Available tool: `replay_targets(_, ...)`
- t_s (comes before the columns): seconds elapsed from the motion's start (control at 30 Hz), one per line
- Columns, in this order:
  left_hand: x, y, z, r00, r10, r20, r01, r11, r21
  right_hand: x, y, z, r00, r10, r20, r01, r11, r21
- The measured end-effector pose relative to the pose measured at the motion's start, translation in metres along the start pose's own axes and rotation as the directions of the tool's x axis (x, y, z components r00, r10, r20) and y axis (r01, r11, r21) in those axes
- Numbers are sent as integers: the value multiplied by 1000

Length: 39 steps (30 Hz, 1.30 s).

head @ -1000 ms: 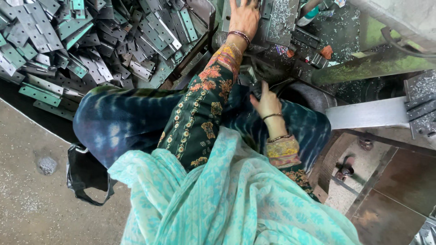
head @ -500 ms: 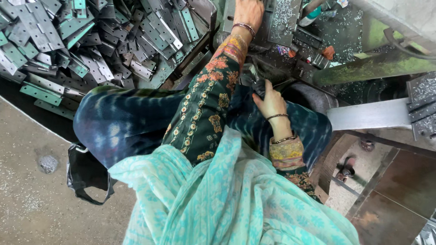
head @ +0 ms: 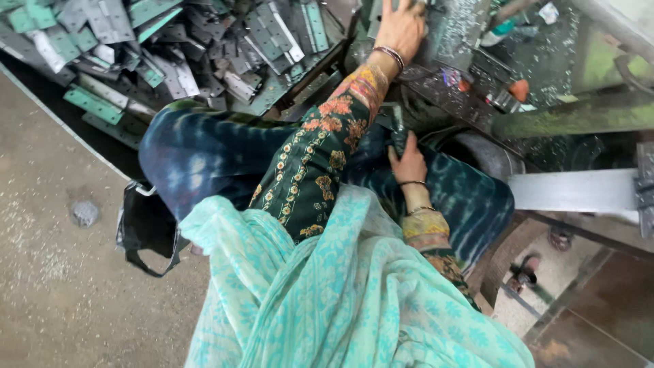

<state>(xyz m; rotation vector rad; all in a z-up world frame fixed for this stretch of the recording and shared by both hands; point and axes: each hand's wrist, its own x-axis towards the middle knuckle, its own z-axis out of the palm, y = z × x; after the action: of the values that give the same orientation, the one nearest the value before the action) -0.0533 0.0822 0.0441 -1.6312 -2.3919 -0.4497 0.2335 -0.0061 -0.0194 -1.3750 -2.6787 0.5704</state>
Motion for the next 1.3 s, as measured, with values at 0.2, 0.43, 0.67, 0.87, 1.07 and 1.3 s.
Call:
replay_targets(0.2,-90,-66,-3,895,-343,-286,231,904,-360,20,-32,-89,987,-8,161,28,992,-123)
replay_targets(0.43,-153,-157,34,529,-848,12,817,506,-275,17,-71,-111,978,52,202,-15,984,-179)
replay_targets(0.67,-142,-185,68,420,-907,22,896,411,-169,19,-70,-111,978,70,195,-38,986,-163)
replay_targets(0.87,-130,-205,98,480,-876,-45,848,477,-232,20,-68,-110,975,90,204,-59,986,-153)
replay_targets(1.07,-138,-237,111,484,-860,-162,694,490,-528,20,-65,-107,977,84,195,-57,988,-144)
replay_targets(1.3,-145,-253,117,318,-946,-55,460,204,-864,21,-68,-110,974,87,207,-63,991,-121)
